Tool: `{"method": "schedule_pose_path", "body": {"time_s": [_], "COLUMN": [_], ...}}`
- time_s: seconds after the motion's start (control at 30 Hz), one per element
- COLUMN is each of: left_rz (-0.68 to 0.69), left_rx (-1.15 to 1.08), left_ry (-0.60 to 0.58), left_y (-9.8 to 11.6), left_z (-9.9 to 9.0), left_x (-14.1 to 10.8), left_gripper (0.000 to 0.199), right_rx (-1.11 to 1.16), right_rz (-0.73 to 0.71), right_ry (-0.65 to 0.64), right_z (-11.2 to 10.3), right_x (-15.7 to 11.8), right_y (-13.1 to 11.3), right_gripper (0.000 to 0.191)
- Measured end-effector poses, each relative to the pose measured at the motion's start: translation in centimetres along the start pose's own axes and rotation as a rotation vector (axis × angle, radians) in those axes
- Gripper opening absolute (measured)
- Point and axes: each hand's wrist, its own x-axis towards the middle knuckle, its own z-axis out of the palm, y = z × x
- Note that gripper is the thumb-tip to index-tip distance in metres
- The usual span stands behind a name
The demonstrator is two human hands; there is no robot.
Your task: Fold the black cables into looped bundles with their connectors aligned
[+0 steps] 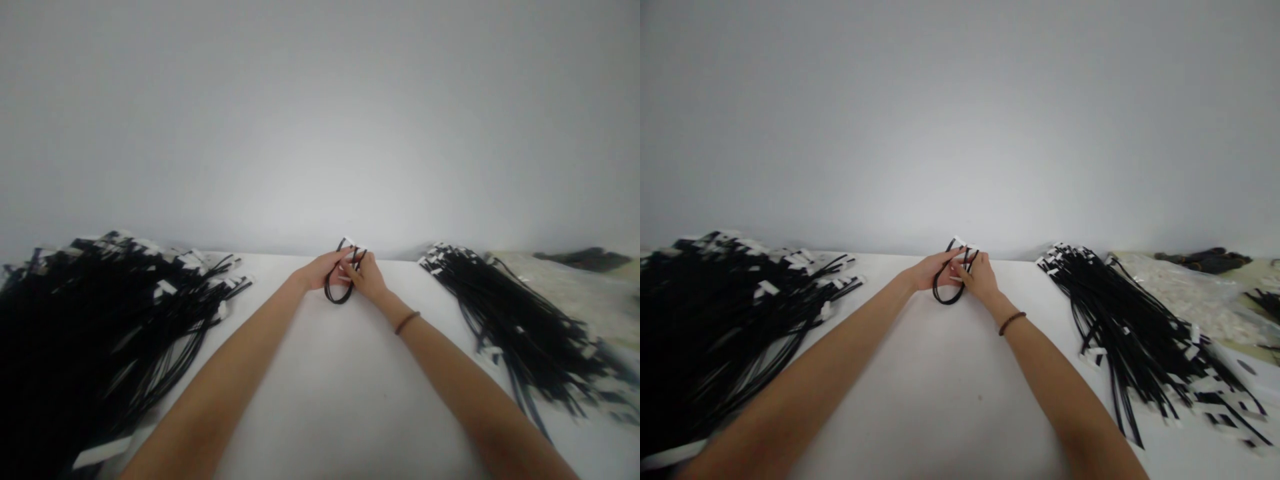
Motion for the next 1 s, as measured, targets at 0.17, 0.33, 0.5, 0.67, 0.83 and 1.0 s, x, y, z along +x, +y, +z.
{"method": "schedule_pose_path", "body": {"time_s": [0.17, 0.33, 0.5, 0.67, 0.83, 1.0], "left_rz": [-0.119, 0.009, 0.018, -0.015, 0.129, 0.252], "left_rx": [0.099, 0.525, 1.012, 1.082, 0.959, 0.619], "left_ry": [0.088, 0.292, 0.806, 0.897, 0.772, 0.500], "left_y": [0.0, 0.6, 0.6, 0.4, 1.1, 1.6], "left_z": [0.8, 0.5, 0.3, 0.2, -2.0, -5.0], "left_x": [0.6, 0.8, 0.9, 0.9, 0.7, -0.5], "left_gripper": [0.039, 0.040, 0.059, 0.072, 0.048, 0.040], "right_rx": [-0.060, 0.191, 0.611, 0.660, 0.493, 0.601], "right_rz": [0.008, 0.050, 0.161, 0.106, 0.236, 0.356], "right_ry": [0.011, 0.015, -0.274, -0.390, -0.186, -0.093], "right_z": [0.8, 0.3, -0.7, -0.8, -0.6, -1.0], "right_x": [-0.1, 0.3, 0.4, 0.2, 0.8, 1.0], "right_y": [0.6, 0.8, 0.3, -0.3, 0.1, 0.8], "right_gripper": [0.046, 0.035, 0.025, 0.029, 0.031, 0.031]}}
